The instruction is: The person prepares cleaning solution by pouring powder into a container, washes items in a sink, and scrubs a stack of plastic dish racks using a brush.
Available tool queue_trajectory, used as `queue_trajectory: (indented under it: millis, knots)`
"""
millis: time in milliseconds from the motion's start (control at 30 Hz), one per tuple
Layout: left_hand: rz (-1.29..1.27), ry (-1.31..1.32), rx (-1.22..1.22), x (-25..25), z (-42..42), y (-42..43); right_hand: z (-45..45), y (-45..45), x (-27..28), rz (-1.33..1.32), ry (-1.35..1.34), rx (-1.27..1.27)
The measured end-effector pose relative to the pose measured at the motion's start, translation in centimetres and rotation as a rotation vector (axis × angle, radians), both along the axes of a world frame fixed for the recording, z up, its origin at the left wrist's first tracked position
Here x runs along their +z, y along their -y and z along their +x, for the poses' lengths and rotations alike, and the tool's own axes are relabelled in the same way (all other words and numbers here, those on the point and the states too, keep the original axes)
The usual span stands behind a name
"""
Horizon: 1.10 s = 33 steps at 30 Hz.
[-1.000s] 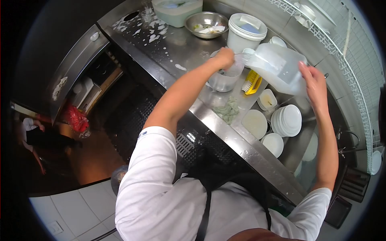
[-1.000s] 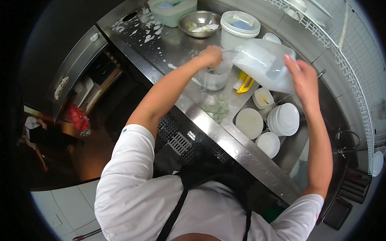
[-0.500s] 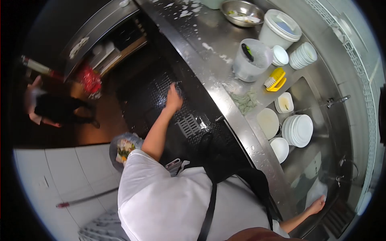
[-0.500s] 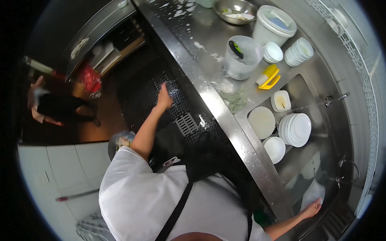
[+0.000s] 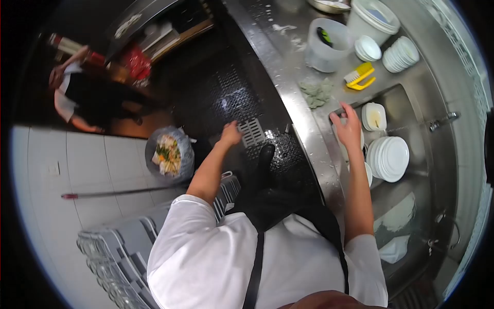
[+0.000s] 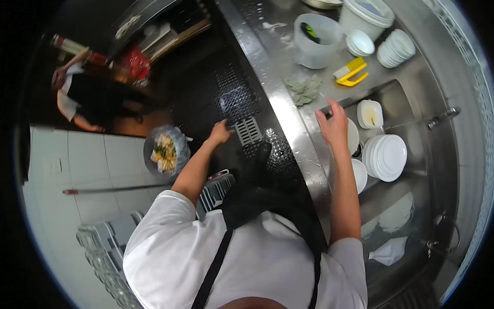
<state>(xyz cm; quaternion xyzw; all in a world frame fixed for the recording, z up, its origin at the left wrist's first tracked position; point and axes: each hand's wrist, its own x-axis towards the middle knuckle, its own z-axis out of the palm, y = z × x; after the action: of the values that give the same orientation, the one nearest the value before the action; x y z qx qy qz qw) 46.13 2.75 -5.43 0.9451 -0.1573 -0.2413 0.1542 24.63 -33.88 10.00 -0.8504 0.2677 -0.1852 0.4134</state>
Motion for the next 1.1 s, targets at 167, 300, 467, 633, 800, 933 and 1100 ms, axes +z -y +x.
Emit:
queue_trajectory:
  millis: [167,300,467,633,800,933,1100]
  knots:
    - [-0.15,-0.039,-0.064,-0.2,-1.7,4.3,8.2,-3.4,-1.9,-0.372,0.048,0.107]
    - [-0.158,-0.21,-0.046,-2.4,-0.2,6.7,10.4,-7.6,-1.5,-0.604,-0.104,0.233]
    - [-0.302,-0.407,0.026,-10.9,3.2,9.0,15.5,-8.6,-3.3,-0.634,-0.244,0.295]
    - [-0.414,-0.549,0.175,-17.0,6.9,11.1,18.8,-9.9,-3.8,-0.594,-0.389,0.334]
    - [-0.527,-0.581,0.237,-22.5,11.6,18.1,18.8,-9.1,-4.8,-0.635,-0.42,0.341]
    - [-0.544,-0.664,0.211,-24.6,14.8,24.4,16.9,-8.0,-5.2,-0.682,-0.523,0.307]
    - [-0.828,-0.64,0.293,-26.7,16.7,31.1,14.6,-7.2,-4.6,-0.7,-0.595,0.296]
